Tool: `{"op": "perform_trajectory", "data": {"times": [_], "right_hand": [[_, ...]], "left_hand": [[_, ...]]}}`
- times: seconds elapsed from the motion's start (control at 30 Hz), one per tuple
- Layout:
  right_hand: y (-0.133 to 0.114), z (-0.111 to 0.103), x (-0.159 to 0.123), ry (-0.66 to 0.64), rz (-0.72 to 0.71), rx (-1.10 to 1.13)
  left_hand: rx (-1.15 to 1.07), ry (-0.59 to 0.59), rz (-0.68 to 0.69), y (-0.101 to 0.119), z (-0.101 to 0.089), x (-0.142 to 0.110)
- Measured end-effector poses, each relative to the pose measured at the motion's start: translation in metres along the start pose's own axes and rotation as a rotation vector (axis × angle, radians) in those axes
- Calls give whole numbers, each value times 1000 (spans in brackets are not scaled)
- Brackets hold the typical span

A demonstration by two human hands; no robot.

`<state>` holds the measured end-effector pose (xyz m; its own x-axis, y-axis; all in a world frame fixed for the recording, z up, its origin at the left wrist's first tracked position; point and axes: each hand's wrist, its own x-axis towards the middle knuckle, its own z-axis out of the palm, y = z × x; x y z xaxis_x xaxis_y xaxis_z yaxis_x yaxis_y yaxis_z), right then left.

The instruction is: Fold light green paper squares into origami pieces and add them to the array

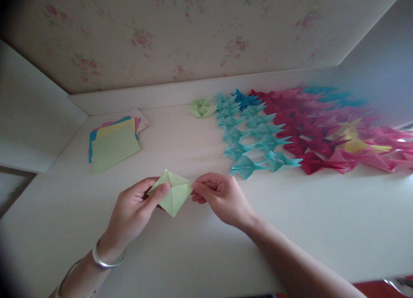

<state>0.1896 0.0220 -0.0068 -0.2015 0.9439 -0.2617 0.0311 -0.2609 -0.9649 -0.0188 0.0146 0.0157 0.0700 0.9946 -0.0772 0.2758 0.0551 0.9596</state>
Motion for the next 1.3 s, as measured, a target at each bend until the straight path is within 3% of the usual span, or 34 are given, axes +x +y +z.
{"op": "perform_trajectory", "data": {"times": [0.17,0.3,0.47,0.67,0.87,1.03,1.2,1.3], "right_hand": [[0,0,-1,39,0,-20],[-2,-3,-1,-44,42,20],[0,-8,1,-81,60,78],[1,-6,1,-50,14,-38],[-1,-5,0,36,-77,-131],[-4,-5,0,-19,-23,44],[-6,-4,-3,-98,-52,-107],[-5,-4,-4,-42,-109,-213]], "left_hand": [[-10,-2,18,-4,-1,2],[106,60,152,-6,-2,4],[125,61,159,-8,-3,4],[174,0,233,-9,-4,4],[110,-153,261,-7,-9,7],[137,-185,265,-8,-13,7],[242,-193,380,-9,-9,2],[285,-188,394,-7,-8,2]]}}
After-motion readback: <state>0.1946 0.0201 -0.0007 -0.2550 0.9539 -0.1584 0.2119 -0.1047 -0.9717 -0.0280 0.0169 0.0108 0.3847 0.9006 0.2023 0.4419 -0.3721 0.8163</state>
